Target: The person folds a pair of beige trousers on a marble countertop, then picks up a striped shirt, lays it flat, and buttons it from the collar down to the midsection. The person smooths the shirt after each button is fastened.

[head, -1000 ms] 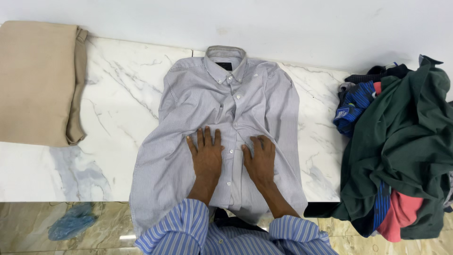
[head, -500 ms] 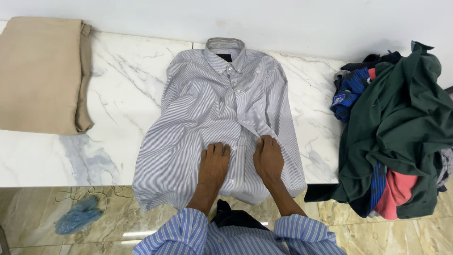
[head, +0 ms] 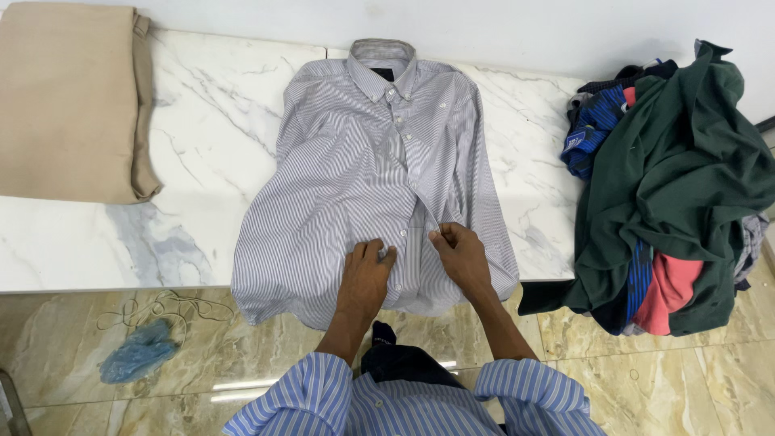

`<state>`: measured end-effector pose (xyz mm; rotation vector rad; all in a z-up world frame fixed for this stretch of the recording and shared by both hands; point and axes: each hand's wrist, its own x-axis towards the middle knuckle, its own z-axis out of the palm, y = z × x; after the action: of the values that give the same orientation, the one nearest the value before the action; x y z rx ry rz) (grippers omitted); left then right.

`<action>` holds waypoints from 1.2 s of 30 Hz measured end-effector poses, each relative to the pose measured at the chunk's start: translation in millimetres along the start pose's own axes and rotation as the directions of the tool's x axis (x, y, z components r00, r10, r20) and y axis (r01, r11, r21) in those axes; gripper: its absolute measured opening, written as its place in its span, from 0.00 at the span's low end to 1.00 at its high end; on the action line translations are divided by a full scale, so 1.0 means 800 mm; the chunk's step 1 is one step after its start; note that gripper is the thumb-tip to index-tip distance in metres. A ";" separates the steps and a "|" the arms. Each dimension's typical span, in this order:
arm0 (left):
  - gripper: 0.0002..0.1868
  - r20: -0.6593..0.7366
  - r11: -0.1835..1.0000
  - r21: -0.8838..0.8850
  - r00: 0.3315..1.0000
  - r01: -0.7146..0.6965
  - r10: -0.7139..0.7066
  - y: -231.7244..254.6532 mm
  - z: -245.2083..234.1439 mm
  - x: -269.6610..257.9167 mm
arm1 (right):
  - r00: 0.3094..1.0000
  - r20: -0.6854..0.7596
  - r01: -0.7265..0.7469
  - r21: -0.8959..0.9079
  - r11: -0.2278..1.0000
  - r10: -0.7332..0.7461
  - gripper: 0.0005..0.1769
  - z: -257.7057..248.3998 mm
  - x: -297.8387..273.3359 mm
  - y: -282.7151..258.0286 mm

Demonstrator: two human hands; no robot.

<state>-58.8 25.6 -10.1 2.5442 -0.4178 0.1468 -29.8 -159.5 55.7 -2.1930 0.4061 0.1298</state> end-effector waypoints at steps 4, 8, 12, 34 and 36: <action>0.25 0.049 0.999 -0.036 0.998 0.027 -0.025 0.004 0.000 -0.012 | 0.990 0.113 -0.114 0.284 0.952 0.085 0.13 0.007 -0.005 0.010; 0.25 0.031 0.998 -0.046 0.999 0.039 -0.037 0.004 -0.001 -0.016 | 0.975 0.189 -0.191 0.455 0.870 0.115 0.12 0.012 -0.008 0.027; 0.19 -0.027 0.986 -0.130 0.994 0.103 -0.108 0.011 -0.003 -0.017 | 0.971 0.191 -0.215 0.444 0.870 0.142 0.13 0.019 -0.006 0.042; 0.16 0.246 0.909 -0.136 0.902 0.394 -0.354 0.042 -0.025 0.054 | 0.988 0.116 -0.135 0.340 0.931 0.101 0.14 0.043 -0.007 0.033; 0.10 0.263 0.900 -0.119 0.887 0.420 -0.379 0.043 -0.024 0.058 | 0.992 0.087 -0.110 0.304 0.946 0.087 0.14 0.046 -0.009 0.029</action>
<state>-26.4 -4.3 32.2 2.4202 0.0210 -0.3346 -42.6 -141.4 17.7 -1.8546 0.4629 0.1871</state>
